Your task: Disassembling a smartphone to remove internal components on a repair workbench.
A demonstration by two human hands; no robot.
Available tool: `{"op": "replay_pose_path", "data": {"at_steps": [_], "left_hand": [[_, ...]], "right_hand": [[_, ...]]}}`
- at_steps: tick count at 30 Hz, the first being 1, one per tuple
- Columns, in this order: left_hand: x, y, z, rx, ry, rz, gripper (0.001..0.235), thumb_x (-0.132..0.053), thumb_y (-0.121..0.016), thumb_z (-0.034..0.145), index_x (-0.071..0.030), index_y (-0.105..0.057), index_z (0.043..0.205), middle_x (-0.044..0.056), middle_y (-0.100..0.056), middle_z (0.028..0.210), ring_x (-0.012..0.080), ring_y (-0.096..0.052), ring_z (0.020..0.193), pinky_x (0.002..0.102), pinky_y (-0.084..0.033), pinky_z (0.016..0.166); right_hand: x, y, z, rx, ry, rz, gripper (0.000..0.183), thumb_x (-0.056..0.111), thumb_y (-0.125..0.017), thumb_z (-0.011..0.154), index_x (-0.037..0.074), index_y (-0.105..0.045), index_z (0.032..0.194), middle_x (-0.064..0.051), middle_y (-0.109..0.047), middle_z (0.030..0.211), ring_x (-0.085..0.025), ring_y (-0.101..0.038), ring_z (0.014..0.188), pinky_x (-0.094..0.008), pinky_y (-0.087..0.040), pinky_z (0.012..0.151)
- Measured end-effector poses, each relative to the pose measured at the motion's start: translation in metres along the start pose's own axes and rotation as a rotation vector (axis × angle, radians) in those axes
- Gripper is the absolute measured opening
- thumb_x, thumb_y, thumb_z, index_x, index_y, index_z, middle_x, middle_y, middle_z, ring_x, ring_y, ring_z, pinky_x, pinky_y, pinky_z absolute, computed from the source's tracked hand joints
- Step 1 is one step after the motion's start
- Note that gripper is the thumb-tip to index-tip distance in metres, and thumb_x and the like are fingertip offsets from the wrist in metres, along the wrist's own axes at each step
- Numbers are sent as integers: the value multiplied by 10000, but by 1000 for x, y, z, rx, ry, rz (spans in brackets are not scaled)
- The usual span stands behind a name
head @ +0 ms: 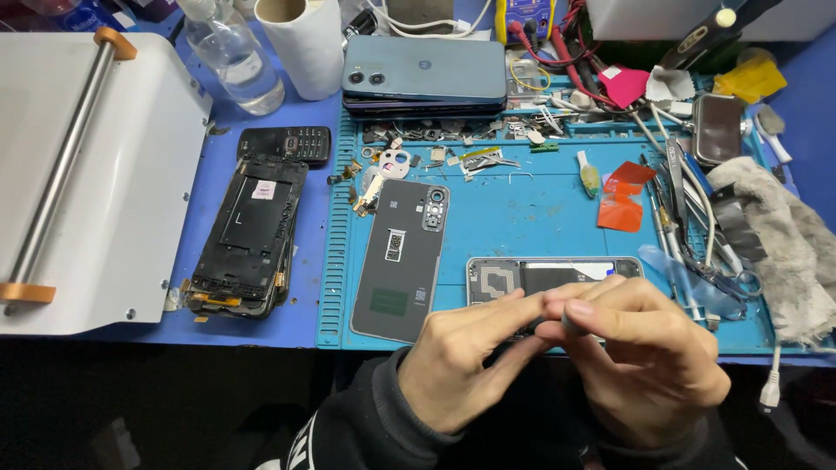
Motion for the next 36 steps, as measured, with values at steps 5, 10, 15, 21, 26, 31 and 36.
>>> {"op": "replay_pose_path", "data": {"at_steps": [5, 10, 15, 21, 26, 31, 36], "left_hand": [[14, -6, -5, 60, 93, -78, 343, 21, -699, 967, -7, -650, 1305, 154, -746, 1187, 300, -770, 1101, 337, -635, 924], [13, 1, 5, 35, 210, -37, 224, -100, -811, 922, -81, -718, 1125, 79, -784, 1040, 212, -809, 955, 303, -642, 803], [-29, 32, 19, -102, -72, 208, 523, -214, -866, 740, 35, -651, 1146, 146, -727, 1099, 304, -746, 1003, 480, -547, 1019], [-22, 49, -3, -117, 14, 430, 382, -22, -861, 791, 24, -675, 1121, 111, -737, 1070, 256, -743, 994, 537, -479, 1089], [-19, 46, -13, -46, 22, 498, 240, -16, -884, 818, -66, -729, 994, 47, -664, 900, 274, -592, 865, 411, -478, 766], [-22, 30, -10, 81, -71, 478, 215, -72, -859, 861, -52, -726, 1028, 25, -617, 904, 237, -547, 831, 388, -395, 720], [-22, 20, -12, 117, -110, 527, 185, -87, -816, 880, -79, -732, 1044, 15, -588, 904, 224, -543, 835, 390, -396, 729]], "right_hand": [[22, -14, 19, 47, -32, -59, 305, -203, -644, 847, -30, -589, 1092, -228, -732, 1072, -297, -754, 1001, -441, -632, 921], [7, -5, 10, 78, 51, 19, 331, -87, -745, 790, -10, -601, 1077, -199, -716, 1032, -293, -737, 982, -505, -660, 969], [29, -7, 25, -37, -109, -19, 231, -67, -729, 913, 4, -569, 1063, -143, -696, 962, -228, -735, 869, -444, -681, 883], [7, 6, 3, 44, -118, 56, 220, -13, -676, 1080, 5, -544, 1254, -207, -726, 1160, -279, -736, 1041, -392, -633, 1007], [4, 6, -4, 94, -91, -32, 206, -59, -649, 1159, 27, -549, 1316, -206, -710, 1169, -277, -729, 1009, -365, -651, 929], [5, 2, 7, 156, 0, -38, 227, 4, -604, 1166, 52, -537, 1377, -222, -680, 1201, -280, -719, 1063, -355, -655, 970], [7, 2, 0, 173, -40, 6, 181, -14, -555, 1224, 41, -512, 1391, -204, -697, 1240, -254, -736, 1075, -338, -656, 959]]}}
Point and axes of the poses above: each hand's wrist, its own z-axis towards the middle knuckle, its own y-axis out of the back of the hand, x = y × z, the point moved 7 cm from there along z, towards the middle knuckle
